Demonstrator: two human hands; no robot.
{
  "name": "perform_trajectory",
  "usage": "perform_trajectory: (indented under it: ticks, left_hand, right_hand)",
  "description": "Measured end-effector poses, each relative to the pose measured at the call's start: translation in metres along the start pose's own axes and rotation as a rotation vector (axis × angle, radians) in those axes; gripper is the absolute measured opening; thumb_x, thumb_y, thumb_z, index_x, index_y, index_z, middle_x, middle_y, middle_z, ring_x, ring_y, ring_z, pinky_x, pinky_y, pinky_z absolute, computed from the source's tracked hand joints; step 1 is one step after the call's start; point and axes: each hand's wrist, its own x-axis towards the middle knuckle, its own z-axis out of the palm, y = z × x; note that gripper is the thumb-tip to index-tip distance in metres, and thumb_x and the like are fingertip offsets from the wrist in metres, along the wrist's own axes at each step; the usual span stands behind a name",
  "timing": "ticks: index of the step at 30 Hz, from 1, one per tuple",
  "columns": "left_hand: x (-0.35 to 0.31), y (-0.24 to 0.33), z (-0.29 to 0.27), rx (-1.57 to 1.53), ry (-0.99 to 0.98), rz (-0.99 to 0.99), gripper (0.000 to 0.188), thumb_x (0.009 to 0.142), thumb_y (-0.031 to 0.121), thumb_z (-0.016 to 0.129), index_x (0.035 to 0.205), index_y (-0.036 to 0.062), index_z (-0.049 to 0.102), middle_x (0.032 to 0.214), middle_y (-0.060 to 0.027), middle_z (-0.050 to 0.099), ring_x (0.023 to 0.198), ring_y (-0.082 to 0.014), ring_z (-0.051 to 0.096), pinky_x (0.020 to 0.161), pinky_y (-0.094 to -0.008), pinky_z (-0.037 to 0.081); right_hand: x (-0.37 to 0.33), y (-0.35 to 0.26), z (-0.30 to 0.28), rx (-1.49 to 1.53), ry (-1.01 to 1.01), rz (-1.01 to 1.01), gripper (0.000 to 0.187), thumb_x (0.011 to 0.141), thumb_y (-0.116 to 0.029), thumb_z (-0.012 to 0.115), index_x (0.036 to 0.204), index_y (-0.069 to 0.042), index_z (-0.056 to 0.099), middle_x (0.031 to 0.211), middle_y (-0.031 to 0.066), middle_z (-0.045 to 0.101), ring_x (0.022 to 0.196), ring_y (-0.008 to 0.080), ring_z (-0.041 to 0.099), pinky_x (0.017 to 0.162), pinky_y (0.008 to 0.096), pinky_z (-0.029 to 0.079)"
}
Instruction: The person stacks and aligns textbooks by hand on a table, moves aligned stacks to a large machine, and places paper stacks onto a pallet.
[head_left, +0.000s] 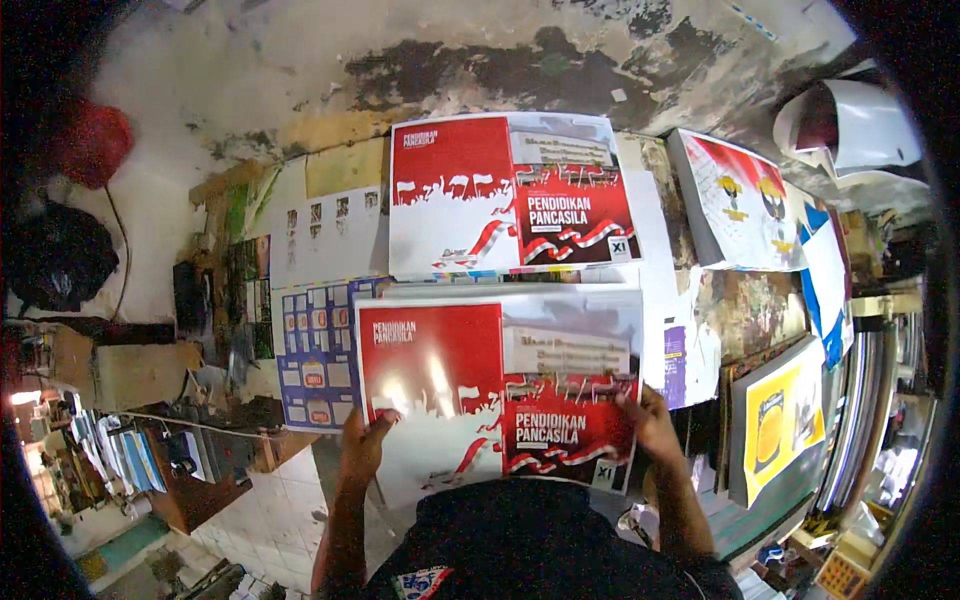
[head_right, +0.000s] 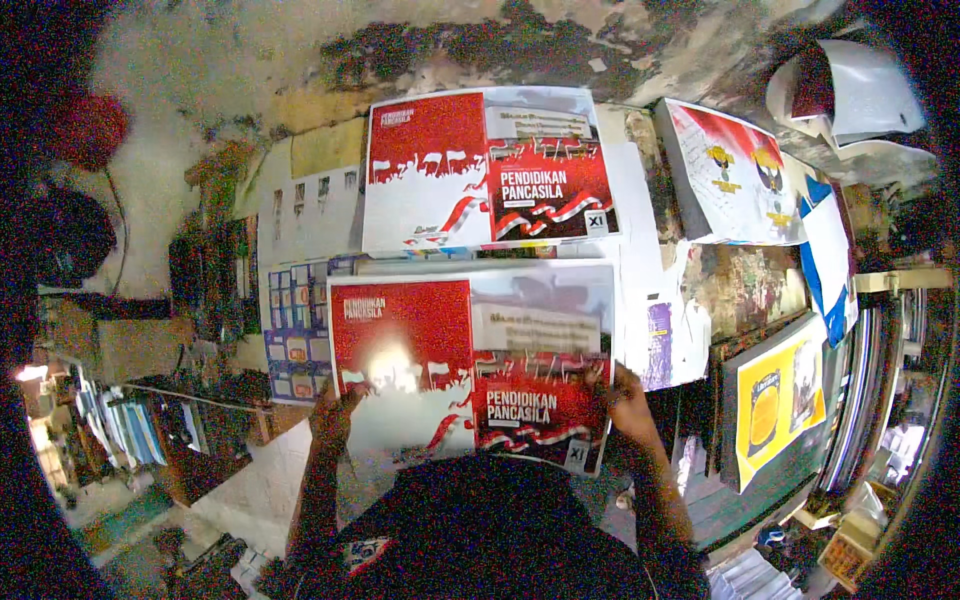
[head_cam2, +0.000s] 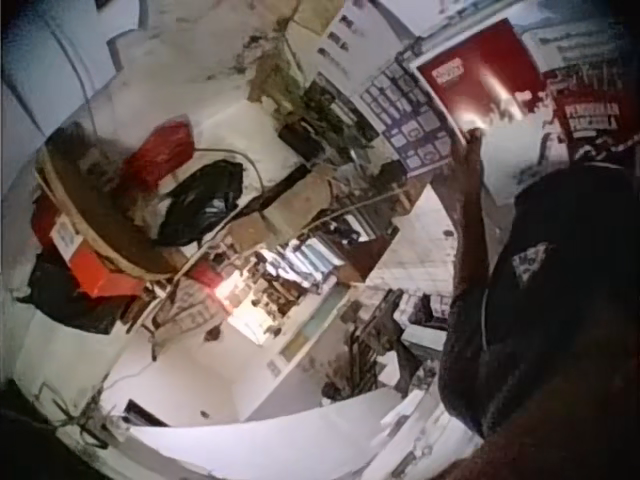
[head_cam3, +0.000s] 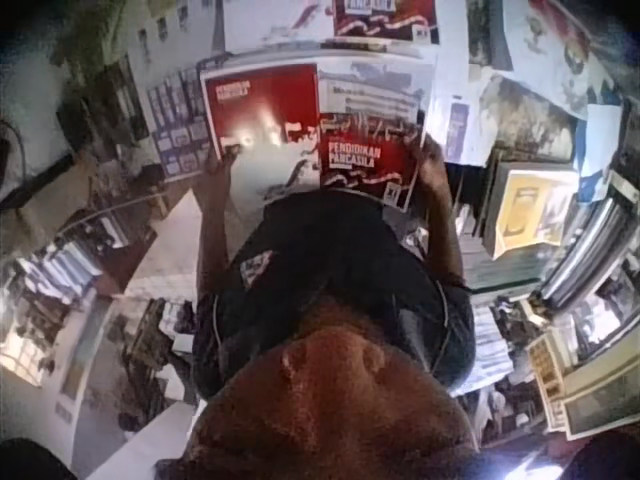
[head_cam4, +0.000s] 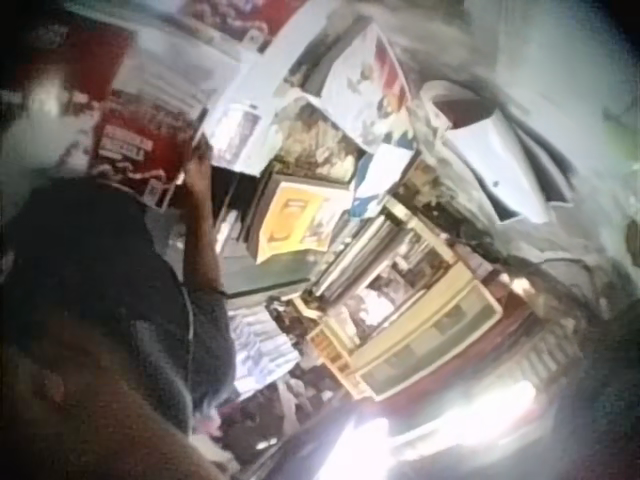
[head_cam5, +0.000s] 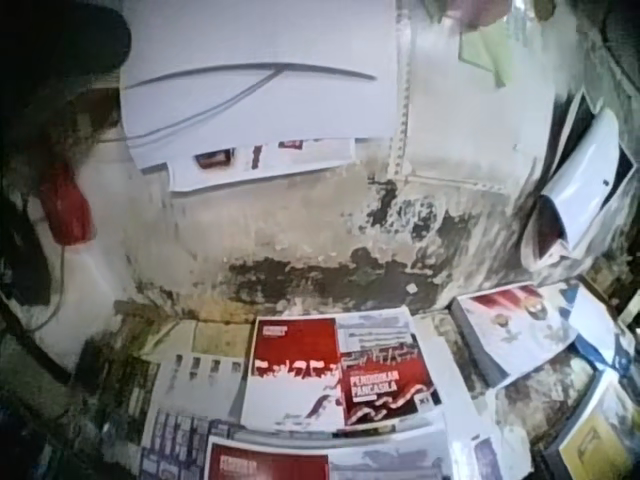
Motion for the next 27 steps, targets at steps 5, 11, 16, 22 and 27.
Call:
perform_trajectory:
  ticks: [5,11,16,22,27]
  left_hand:
    - [0.096,0.074,-0.011,-0.028,-0.008,0.088,0.04,0.09,0.027,0.07,0.122,0.0065,0.06,0.106,-0.0038,0.066,0.097,-0.0158,0.06,0.088,-0.0335,0.048]
    - [0.216,0.17,0.013,-0.049,-0.108,0.177,0.066,0.087,0.031,0.074,0.137,0.0006,0.043,0.115,-0.015,0.063,0.1,-0.0236,0.062,0.09,-0.0353,0.05]
    - [0.244,0.085,0.014,0.74,0.024,0.349,0.122,0.071,0.036,0.087,0.153,-0.0006,0.004,0.151,-0.0354,0.023,0.141,-0.0423,0.031,0.118,-0.0454,0.028]
    - [0.218,0.079,0.035,0.828,-0.056,0.428,0.102,0.064,0.007,0.079,0.149,-0.0005,0.022,0.129,-0.03,0.051,0.122,-0.0452,0.05,0.105,-0.0481,0.043]
    - [0.228,0.089,0.046,0.949,-0.041,0.414,0.097,0.068,0.006,0.077,0.15,0.0017,0.024,0.125,-0.0303,0.053,0.116,-0.0444,0.055,0.098,-0.0499,0.048]
  right_hand:
    - [0.089,-0.095,-0.027,0.095,0.065,-0.235,0.029,0.096,-0.027,0.062,0.111,-0.003,0.066,0.1,0.0042,0.069,0.092,0.0156,0.062,0.083,0.0324,0.052]
    - [0.22,-0.162,-0.085,0.057,-0.121,-0.322,0.043,0.095,-0.029,0.064,0.123,0.002,0.059,0.115,0.0149,0.067,0.096,0.0234,0.068,0.088,0.0354,0.055]
    - [0.221,-0.135,-0.064,-0.799,0.056,-0.232,0.098,0.08,-0.035,0.082,0.151,0.002,0.025,0.146,0.0243,0.044,0.132,0.0348,0.047,0.106,0.0429,0.044]
    - [0.206,-0.096,-0.039,-0.988,0.003,-0.459,0.109,0.062,-0.008,0.076,0.155,-0.012,0.019,0.124,0.0302,0.055,0.116,0.0436,0.055,0.097,0.0456,0.05]
    - [0.236,-0.089,-0.04,-1.112,0.257,-0.5,0.087,0.066,-0.016,0.079,0.144,-0.021,0.041,0.102,0.0217,0.066,0.096,0.0417,0.065,0.08,0.0485,0.054]
